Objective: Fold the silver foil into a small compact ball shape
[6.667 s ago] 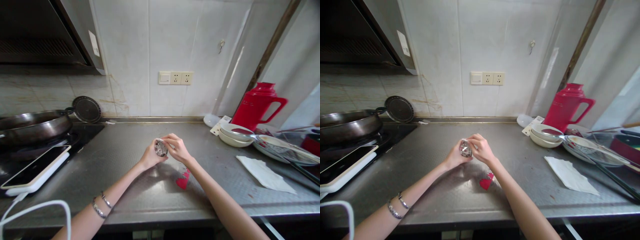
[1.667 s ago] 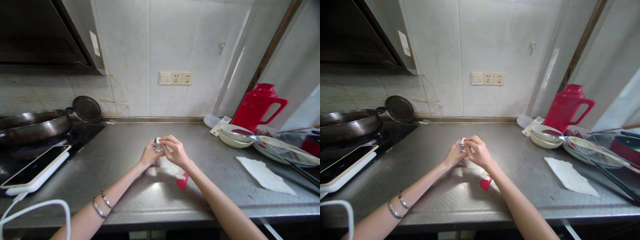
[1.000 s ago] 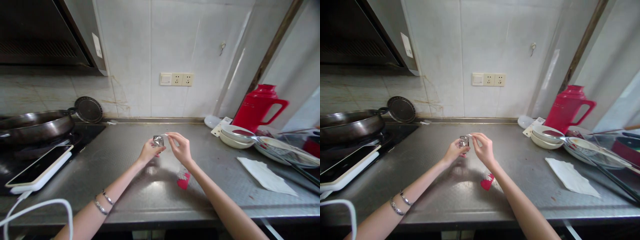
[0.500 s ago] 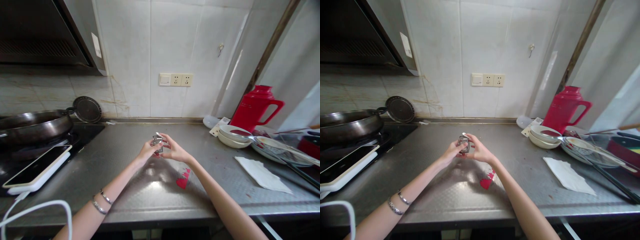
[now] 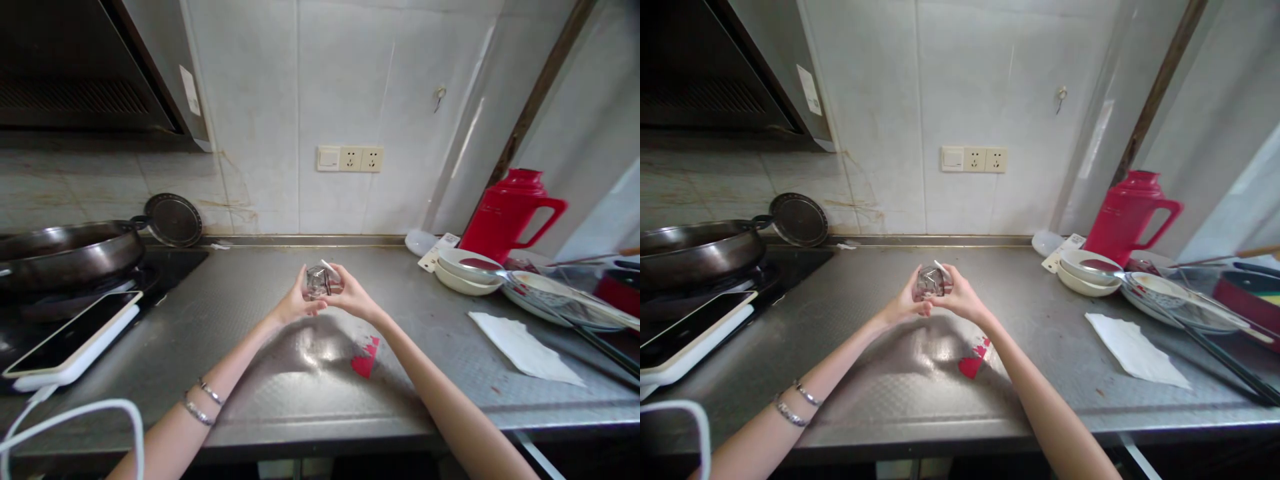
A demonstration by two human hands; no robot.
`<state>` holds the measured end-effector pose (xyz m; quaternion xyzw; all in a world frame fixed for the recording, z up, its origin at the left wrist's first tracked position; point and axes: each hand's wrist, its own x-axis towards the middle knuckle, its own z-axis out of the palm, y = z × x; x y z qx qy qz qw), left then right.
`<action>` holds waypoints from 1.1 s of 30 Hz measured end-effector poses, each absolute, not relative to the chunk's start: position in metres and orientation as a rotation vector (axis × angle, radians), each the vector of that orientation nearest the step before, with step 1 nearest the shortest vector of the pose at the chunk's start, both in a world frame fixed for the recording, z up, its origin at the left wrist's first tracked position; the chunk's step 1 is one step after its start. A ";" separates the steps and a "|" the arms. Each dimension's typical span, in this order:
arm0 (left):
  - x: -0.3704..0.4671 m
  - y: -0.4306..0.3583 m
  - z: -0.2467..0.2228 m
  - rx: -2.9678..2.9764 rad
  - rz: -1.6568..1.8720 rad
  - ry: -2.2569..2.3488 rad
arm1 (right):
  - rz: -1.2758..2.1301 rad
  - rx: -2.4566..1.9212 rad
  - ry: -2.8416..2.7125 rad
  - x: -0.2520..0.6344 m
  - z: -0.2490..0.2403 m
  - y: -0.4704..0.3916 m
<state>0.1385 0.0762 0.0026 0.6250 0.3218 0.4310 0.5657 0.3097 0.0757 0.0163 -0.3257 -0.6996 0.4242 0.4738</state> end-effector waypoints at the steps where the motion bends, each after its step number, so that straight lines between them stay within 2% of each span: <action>1: 0.138 0.078 0.001 1.531 1.038 0.732 | 1.079 -0.805 -1.676 0.309 0.017 0.075; 8: 0.135 0.083 -0.009 1.799 1.213 0.813 | 1.106 -0.836 -1.683 0.302 0.015 0.073; 16: 0.139 0.080 -0.004 1.748 1.275 0.843 | 1.129 -0.965 -1.652 0.308 0.022 0.074; 27: 0.146 0.066 0.000 1.760 1.167 0.867 | 0.432 -1.116 -1.617 0.319 0.013 0.093; 33: 0.149 0.070 -0.005 1.703 1.218 0.954 | 0.495 -0.925 -1.656 0.317 0.027 0.079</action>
